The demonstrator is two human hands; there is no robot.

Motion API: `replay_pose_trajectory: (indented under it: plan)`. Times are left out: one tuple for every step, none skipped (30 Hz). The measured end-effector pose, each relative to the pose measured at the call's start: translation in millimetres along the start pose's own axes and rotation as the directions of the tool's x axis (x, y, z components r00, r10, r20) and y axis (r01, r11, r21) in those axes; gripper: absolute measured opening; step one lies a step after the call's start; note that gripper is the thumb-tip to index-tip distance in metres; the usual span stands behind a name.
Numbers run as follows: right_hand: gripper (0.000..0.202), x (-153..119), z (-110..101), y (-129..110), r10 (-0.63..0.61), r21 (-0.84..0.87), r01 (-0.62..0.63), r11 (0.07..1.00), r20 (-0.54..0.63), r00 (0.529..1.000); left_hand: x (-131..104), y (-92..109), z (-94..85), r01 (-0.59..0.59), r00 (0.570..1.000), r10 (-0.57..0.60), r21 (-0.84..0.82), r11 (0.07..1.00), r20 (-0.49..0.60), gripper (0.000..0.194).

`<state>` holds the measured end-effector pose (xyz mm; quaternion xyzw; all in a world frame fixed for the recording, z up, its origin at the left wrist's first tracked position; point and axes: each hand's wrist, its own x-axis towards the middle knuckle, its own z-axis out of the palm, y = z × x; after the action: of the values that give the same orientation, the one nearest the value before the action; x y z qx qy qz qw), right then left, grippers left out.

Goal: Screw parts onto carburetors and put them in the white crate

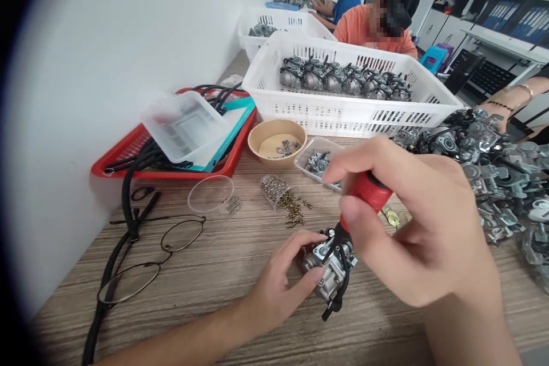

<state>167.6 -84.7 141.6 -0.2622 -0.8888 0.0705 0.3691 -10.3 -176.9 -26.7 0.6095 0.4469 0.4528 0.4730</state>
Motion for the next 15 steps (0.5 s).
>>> replay_pose_trajectory:
  plan:
    - [0.007,0.2,0.3,1.2,-0.001,-0.045,0.000,0.999,-0.022,1.000,0.0,-0.1,0.0,-0.003,1.000,0.003,0.000,1.000,0.001,0.032]
    - [0.002,0.3,0.6,2.7,-0.001,-0.080,-0.002,0.997,-0.038,0.999,-0.1,0.0,-0.1,-0.004,1.000,0.004,0.000,1.000,0.001,0.032]
    - [0.006,0.1,0.9,4.3,-0.005,-0.078,0.002,0.997,-0.043,0.999,0.0,0.2,-0.2,-0.005,1.000,0.005,0.001,1.000,0.001,0.032]
    - [0.012,-0.2,1.2,5.7,-0.001,-0.042,0.000,0.999,-0.031,1.000,0.0,0.4,-0.2,-0.004,1.000,0.004,0.002,1.000,0.000,0.032]
    - [0.015,-0.6,1.5,6.9,0.005,0.011,-0.005,1.000,-0.008,1.000,0.0,0.6,-0.3,-0.004,1.000,0.004,0.003,1.000,0.001,0.031]
    - [0.015,-0.9,1.8,7.6,0.009,0.052,-0.009,0.999,0.009,1.000,0.1,0.6,-0.3,-0.004,1.000,0.004,0.003,1.000,0.001,0.031]
    - [0.012,-1.2,2.0,7.9,0.020,0.054,-0.020,0.998,0.006,1.000,0.1,0.6,-0.3,-0.005,1.000,0.005,0.004,1.000,0.002,0.030]
    - [0.008,-1.3,2.3,7.8,0.028,0.021,-0.028,0.999,-0.011,1.000,0.2,0.5,-0.3,-0.005,1.000,0.005,0.004,1.000,0.001,0.030]
    - [0.004,-1.3,2.4,7.3,0.025,-0.021,-0.026,0.999,-0.033,0.999,0.3,0.3,-0.3,-0.006,1.000,0.006,0.005,1.000,0.001,0.030]
    - [0.005,-1.3,2.5,6.5,0.022,-0.038,-0.024,0.999,-0.044,0.999,0.4,0.0,-0.2,-0.007,1.000,0.007,0.005,1.000,0.002,0.030]
    - [0.007,-1.1,2.5,5.6,0.023,-0.020,-0.024,1.000,-0.039,0.999,0.6,-0.3,-0.2,-0.007,1.000,0.007,0.006,1.000,0.002,0.030]
    - [0.009,-0.9,2.5,4.7,0.024,0.030,-0.024,0.999,-0.022,0.999,0.7,-0.6,-0.2,-0.008,1.000,0.008,0.006,1.000,0.003,0.031]
    - [0.010,-0.7,2.3,3.8,0.029,0.087,-0.029,0.996,-0.002,1.000,0.9,-0.8,-0.1,-0.009,1.000,0.009,0.006,1.000,0.004,0.031]
    - [0.011,-0.6,2.1,3.2,0.037,0.125,-0.037,0.991,0.000,0.999,0.9,-0.9,-0.1,-0.010,1.000,0.010,0.007,1.000,0.004,0.031]
    - [0.010,-0.5,2.0,2.9,0.055,0.124,-0.052,0.991,-0.016,0.998,0.9,-0.9,-0.1,-0.011,1.000,0.011,0.008,1.000,0.003,0.031]
